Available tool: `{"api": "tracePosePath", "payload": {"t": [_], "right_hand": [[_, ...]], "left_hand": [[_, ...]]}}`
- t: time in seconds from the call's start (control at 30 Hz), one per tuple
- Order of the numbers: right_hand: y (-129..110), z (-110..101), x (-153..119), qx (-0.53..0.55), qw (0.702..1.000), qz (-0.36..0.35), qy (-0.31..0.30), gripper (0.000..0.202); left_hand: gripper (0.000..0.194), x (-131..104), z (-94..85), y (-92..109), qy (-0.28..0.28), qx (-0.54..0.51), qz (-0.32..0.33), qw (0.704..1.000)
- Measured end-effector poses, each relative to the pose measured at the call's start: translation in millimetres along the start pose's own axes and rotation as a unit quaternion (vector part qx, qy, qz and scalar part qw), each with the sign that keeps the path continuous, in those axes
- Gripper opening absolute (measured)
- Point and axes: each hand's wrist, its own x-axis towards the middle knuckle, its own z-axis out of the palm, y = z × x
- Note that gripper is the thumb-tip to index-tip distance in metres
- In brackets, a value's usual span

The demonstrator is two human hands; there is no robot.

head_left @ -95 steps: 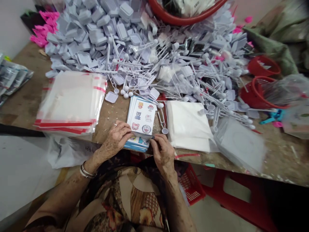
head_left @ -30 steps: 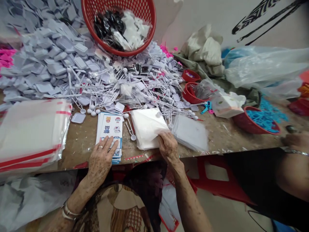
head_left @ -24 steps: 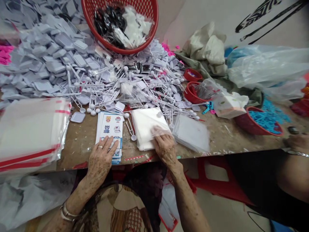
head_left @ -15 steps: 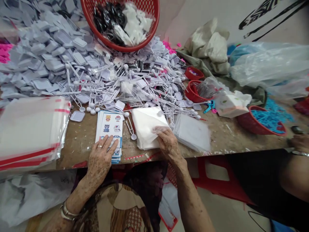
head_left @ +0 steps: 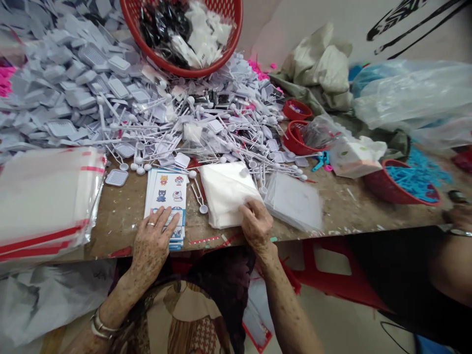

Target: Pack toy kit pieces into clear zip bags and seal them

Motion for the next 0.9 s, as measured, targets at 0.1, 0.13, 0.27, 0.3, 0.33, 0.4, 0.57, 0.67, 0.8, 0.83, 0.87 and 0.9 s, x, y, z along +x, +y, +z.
{"api": "tracePosePath", "payload": {"t": [0.1, 0.13, 0.27, 0.3, 0.33, 0.4, 0.57, 0.67, 0.8, 0.83, 0.87, 0.9], "right_hand": [[-2, -8, 5, 0.007, 0.999, -0.027, -0.024, 0.038], [-4, -10, 8, 0.007, 0.998, -0.041, -0.049, 0.037], [-12, -18, 17, -0.039, 0.983, -0.062, -0.169, 0.028], [-12, -19, 19, -0.055, 0.981, -0.059, -0.178, 0.028], [-13, -18, 20, -0.067, 0.98, -0.059, -0.177, 0.03], [-11, -15, 20, -0.072, 0.983, -0.064, -0.157, 0.033], [-8, -12, 25, -0.035, 0.992, -0.034, -0.115, 0.028], [-9, -16, 27, -0.003, 0.993, -0.012, -0.115, 0.021], [-14, -23, 25, 0.014, 0.996, -0.042, -0.079, 0.015], [-15, -25, 24, 0.008, 0.997, -0.055, -0.058, 0.014], [-17, -26, 23, -0.002, 0.997, -0.067, -0.046, 0.014], [-18, -26, 23, -0.017, 0.996, -0.077, -0.049, 0.014]], "left_hand": [[0.048, 0, -0.7, 1, -0.003, 0.003, -0.004, 1.0], [0.048, 0, -1.0, 1, -0.004, 0.006, -0.004, 1.0], [0.047, 1, -1.7, 1, -0.004, 0.017, 0.008, 1.0], [0.047, 1, -1.7, 1, -0.005, 0.019, 0.011, 1.0], [0.047, 1, -1.7, 1, -0.006, 0.02, 0.012, 1.0], [0.047, 0, -1.5, 0, -0.008, 0.022, 0.011, 1.0], [0.047, 0, -1.4, 1, -0.005, 0.021, 0.013, 1.0], [0.046, 1, -2.2, 1, -0.001, 0.025, 0.018, 1.0], [0.047, 3, -5.2, 1, -0.005, 0.024, 0.015, 1.0], [0.047, 5, -6.2, 1, -0.005, 0.025, 0.015, 1.0], [0.047, 6, -7.2, 1, -0.006, 0.028, 0.015, 0.999], [0.047, 7, -8.1, 1, -0.008, 0.032, 0.014, 0.999]]}}
